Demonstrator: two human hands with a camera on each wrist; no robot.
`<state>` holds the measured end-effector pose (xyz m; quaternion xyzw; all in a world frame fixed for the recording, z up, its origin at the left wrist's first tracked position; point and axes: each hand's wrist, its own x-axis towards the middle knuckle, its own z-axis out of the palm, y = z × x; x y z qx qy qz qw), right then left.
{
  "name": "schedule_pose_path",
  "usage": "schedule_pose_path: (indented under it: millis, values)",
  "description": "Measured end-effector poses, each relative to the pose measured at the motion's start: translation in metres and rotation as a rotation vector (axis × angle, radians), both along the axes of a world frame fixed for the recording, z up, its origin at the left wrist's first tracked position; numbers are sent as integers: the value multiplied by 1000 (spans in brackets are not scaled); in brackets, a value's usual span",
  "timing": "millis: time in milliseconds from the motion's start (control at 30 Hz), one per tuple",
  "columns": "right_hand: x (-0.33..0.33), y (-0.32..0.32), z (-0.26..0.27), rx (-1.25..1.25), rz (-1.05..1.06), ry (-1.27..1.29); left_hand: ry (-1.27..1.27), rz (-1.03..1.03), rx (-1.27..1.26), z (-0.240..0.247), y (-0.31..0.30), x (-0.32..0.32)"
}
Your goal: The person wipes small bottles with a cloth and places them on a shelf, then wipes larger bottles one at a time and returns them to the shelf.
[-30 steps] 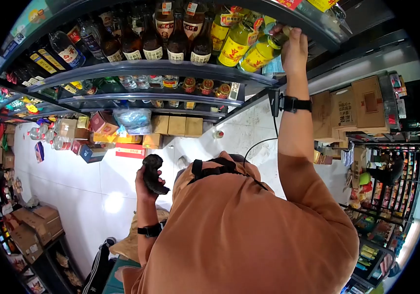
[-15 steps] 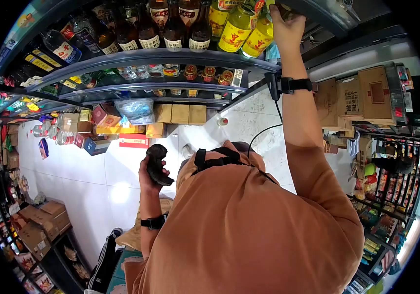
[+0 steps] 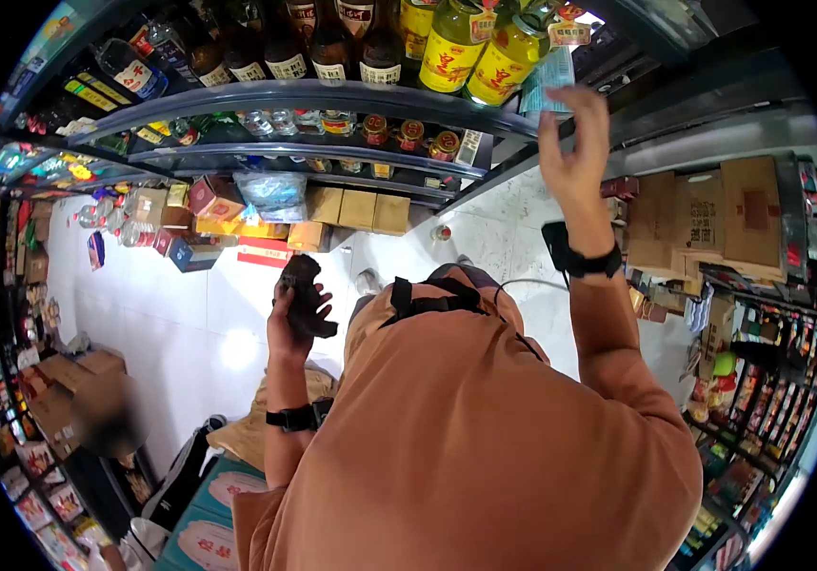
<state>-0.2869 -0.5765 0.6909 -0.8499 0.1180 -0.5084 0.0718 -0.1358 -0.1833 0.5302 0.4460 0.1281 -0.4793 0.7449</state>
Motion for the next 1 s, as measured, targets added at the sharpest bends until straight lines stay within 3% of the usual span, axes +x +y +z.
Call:
schedule_pose_path:
  millis: [100,200,400,500,567,700,767,833,933,1000]
  values:
    - [-36,3,-27,215,230,175,-5,40,-119,-7,-19,-28]
    - [-70,-3,-56,320,326,298,-48,-1,-144,8,-50,-67]
    - [-129,-23,-103,574,504,590,58,80,-199,-26,-91,-136]
    - [-157,-32,-132,681,529,834,116,182,-137,-36,-107,-178]
    - [-176,-44,-162,614,576,1093,181,295,-165,-49,-106,-206]
    - [-198,-48,-220,728,711,1295,270,530,-70,-79,-78,-251]
    - [-199,-47,-254,871,687,1379,315,575,-57,-121,-52,-263]
    - [-200,-47,-310,1000,532,1433,360,609,38,-161,-37,-268]
    - [-194,-45,-422,1048,360,1321,450,668,160,-216,-22,-262]
    - [-189,-43,-512,1217,115,1405,450,690,150,-258,-11,-258]
